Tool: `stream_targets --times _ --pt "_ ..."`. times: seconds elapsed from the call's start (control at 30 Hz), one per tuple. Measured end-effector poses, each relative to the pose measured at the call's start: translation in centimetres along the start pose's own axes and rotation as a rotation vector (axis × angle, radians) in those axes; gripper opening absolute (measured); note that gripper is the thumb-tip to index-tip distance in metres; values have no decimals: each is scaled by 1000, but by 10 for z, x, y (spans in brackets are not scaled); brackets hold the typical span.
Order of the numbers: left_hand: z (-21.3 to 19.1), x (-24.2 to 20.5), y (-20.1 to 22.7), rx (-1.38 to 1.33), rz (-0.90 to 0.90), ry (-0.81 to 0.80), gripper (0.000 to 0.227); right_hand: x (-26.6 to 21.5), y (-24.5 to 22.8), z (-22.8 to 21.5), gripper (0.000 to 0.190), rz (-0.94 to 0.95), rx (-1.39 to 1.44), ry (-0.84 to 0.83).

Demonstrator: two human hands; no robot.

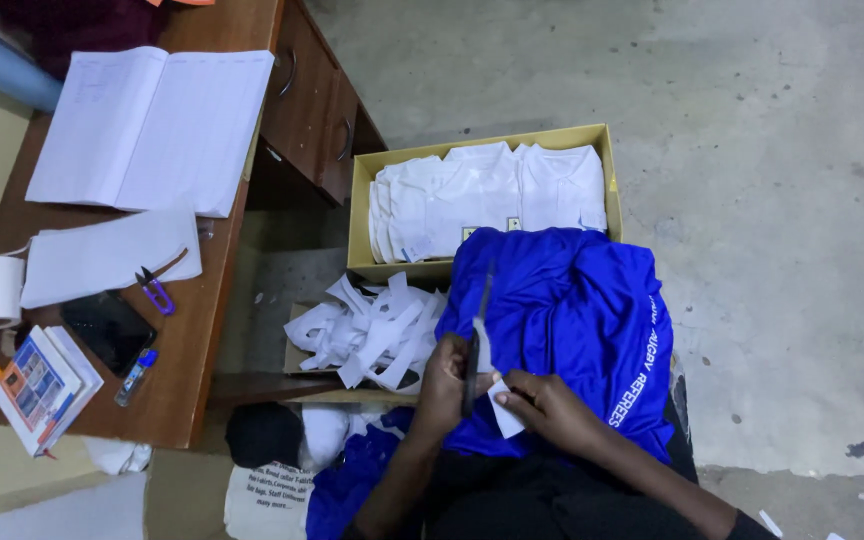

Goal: Cutting white fabric strips with scissors and placing them on a blue jersey

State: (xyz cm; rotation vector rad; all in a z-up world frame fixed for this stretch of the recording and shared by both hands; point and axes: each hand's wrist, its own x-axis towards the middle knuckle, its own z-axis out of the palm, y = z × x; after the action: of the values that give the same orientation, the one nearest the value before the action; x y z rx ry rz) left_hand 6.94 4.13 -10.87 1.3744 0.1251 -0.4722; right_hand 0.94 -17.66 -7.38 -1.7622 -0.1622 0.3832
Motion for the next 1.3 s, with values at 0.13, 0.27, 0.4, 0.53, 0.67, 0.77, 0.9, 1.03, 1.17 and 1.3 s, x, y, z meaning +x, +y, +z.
stream_targets --times 0.13,0.27,0.4,0.53,0.67,0.77,0.9,1.03,1.17,1.3 --pt "-21 9 78 61 96 118 59 -16 7 -44 24 77 50 195" --pt "-144 73 5 487 60 659 36 -32 -10 -106 32 150 -115 744" --pt "-257 118 -89 995 -293 811 57 -34 88 -156 69 581 -186 692" --pt "-230 96 -59 1070 -237 910 65 -39 145 -159 29 365 410 722" --pt "-156 87 -9 418 -2 698 43 -38 33 -152 22 172 260 914" --pt "-15 32 60 17 73 228 46 -28 -28 -129 21 59 21 930" --pt "102 -9 64 87 118 -147 77 0 -62 -86 24 -104 3 802" --pt "116 -4 62 -101 114 -126 59 -6 -52 -103 26 -124 -4 805" --pt "101 -7 104 -471 251 -289 67 -32 -46 -130 40 56 -14 701" --pt "99 -12 102 -520 132 -355 96 -47 -40 -115 22 165 -661 784"
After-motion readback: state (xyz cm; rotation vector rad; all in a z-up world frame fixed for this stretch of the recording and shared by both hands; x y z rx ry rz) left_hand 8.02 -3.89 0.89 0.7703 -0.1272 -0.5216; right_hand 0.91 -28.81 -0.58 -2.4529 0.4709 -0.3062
